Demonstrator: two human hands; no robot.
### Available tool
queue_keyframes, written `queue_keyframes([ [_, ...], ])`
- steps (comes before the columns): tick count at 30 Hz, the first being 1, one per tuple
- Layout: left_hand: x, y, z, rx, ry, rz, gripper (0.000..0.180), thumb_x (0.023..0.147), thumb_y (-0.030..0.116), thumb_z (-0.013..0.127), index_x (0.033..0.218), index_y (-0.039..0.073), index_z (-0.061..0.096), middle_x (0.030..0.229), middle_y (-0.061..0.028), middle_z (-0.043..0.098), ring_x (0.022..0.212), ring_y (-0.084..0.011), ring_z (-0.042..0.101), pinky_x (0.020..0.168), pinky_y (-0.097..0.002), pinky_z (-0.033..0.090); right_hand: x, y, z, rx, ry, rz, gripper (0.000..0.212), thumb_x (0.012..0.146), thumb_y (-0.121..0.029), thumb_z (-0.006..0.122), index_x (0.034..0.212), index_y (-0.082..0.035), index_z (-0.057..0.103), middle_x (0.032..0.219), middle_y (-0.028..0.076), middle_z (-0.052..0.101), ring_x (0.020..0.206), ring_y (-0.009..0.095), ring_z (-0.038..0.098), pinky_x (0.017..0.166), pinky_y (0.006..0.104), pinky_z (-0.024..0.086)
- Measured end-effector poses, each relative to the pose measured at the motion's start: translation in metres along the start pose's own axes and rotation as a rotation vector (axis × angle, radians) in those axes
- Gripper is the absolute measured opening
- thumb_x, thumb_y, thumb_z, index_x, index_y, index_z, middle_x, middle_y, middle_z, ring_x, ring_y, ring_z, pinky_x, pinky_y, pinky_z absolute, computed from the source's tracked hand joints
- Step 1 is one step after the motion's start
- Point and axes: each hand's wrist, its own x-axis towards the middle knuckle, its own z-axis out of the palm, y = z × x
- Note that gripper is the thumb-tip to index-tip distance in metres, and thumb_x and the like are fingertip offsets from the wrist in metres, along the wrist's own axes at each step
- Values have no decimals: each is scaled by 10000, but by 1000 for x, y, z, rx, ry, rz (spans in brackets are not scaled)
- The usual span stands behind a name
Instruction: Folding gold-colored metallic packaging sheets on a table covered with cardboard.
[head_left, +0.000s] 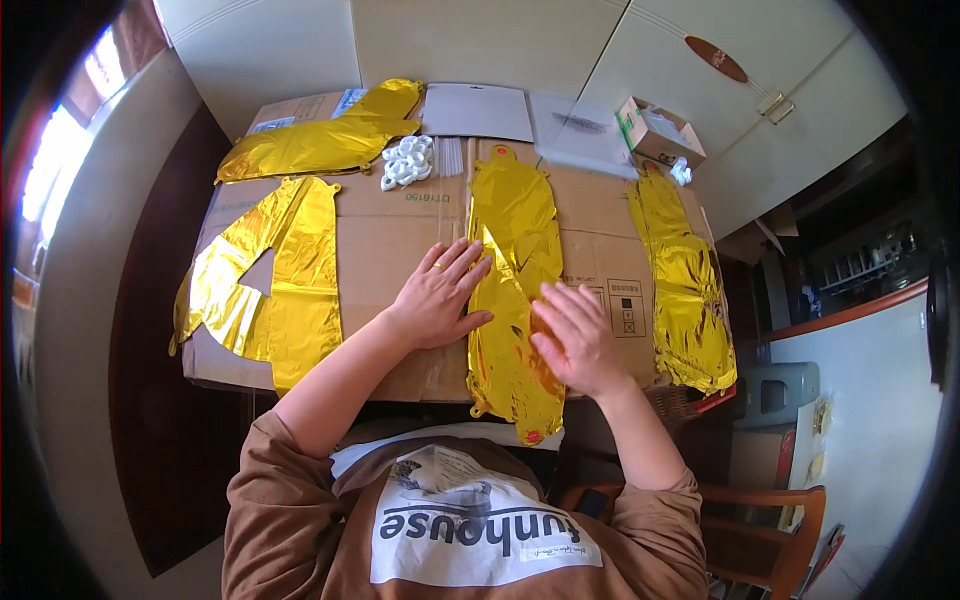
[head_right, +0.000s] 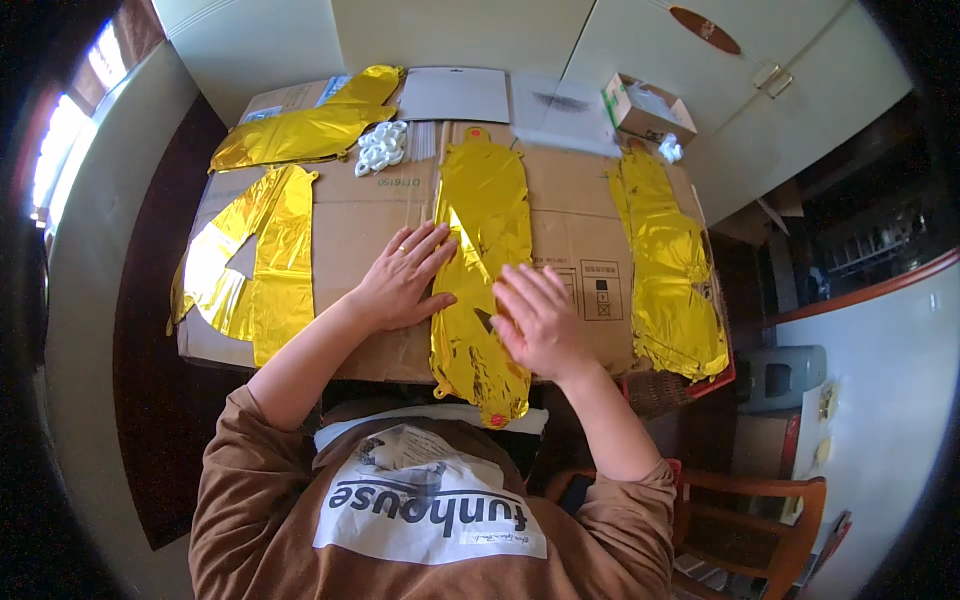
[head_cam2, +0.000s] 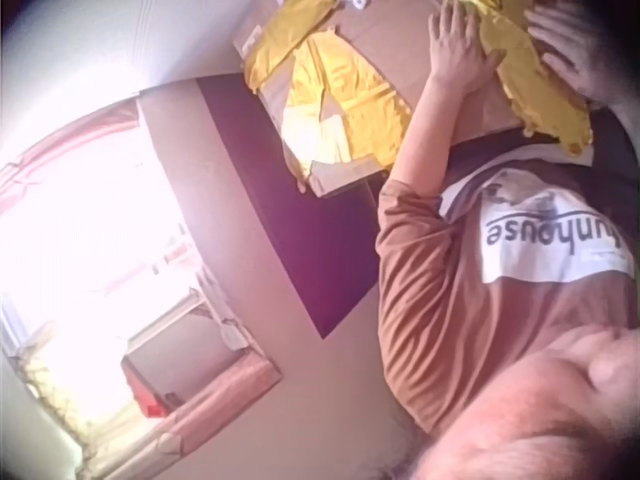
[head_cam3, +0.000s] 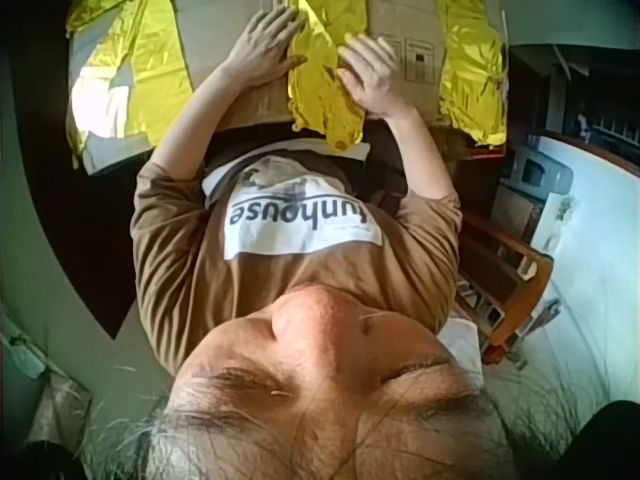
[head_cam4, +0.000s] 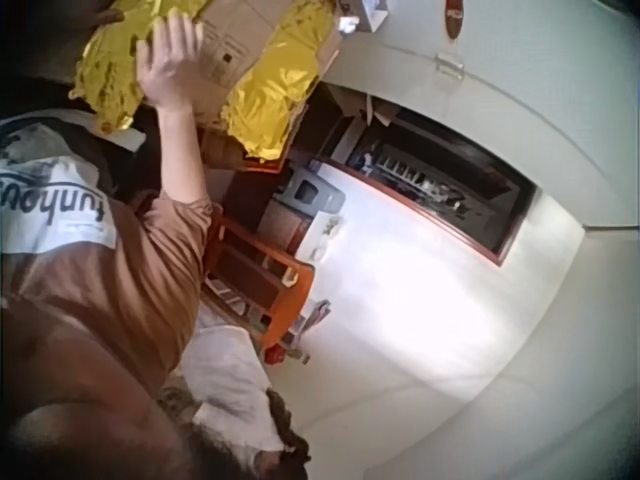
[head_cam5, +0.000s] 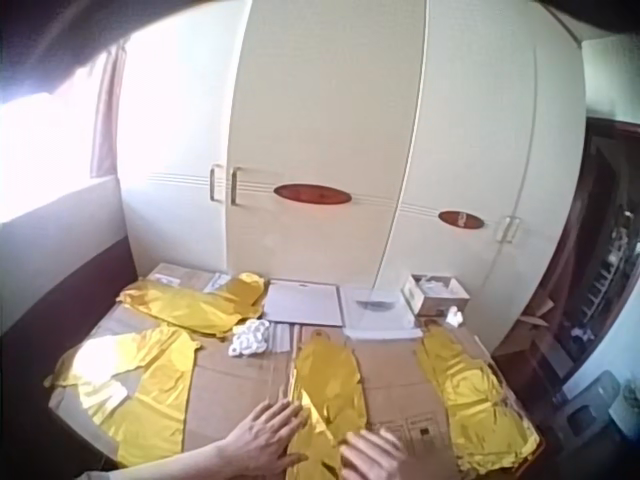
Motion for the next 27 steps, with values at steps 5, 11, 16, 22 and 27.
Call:
queue_keyframes([
  [5,0,-3,-1,-27,23,10,795,955,545,592,1516,5,431,1578,-198,424,1486,-363,362,1231,-525,246,0,-23,14,53,-180,-79,470,914,-320,717,1311,-80,644,1482,154,536,1373,375,472,1156,524,362],
  [11,1,-13,-6,-61,-16,-15,733,937,442,660,1499,21,448,1606,-180,391,1510,-355,326,1237,-529,236,-4,-18,21,31,-208,-68,490,890,-289,741,1322,-85,631,1481,146,538,1379,367,463,1167,507,352],
  [16,5,-16,-12,-69,-51,-21,757,923,465,674,1509,43,447,1613,-174,379,1516,-349,314,1243,-523,228,-4,-18,21,44,-210,-63,495,892,-288,738,1329,-85,622,1479,152,535,1381,372,452,1174,505,342],
  [22,3,-19,-7,-31,-18,3,777,924,518,646,1514,50,455,1603,-181,388,1508,-348,325,1246,-512,226,0,-23,14,13,-215,-61,532,853,-270,765,1333,-80,634,1465,142,559,1365,364,488,1170,502,365],
  [27,2,-20,-4,-14,-3,5,778,922,538,639,1509,56,468,1599,-182,392,1505,-346,330,1246,-511,225,12,-47,18,92,-156,-148,552,839,-302,772,1308,-48,633,1393,169,583,1322,358,508,1137,503,380],
])
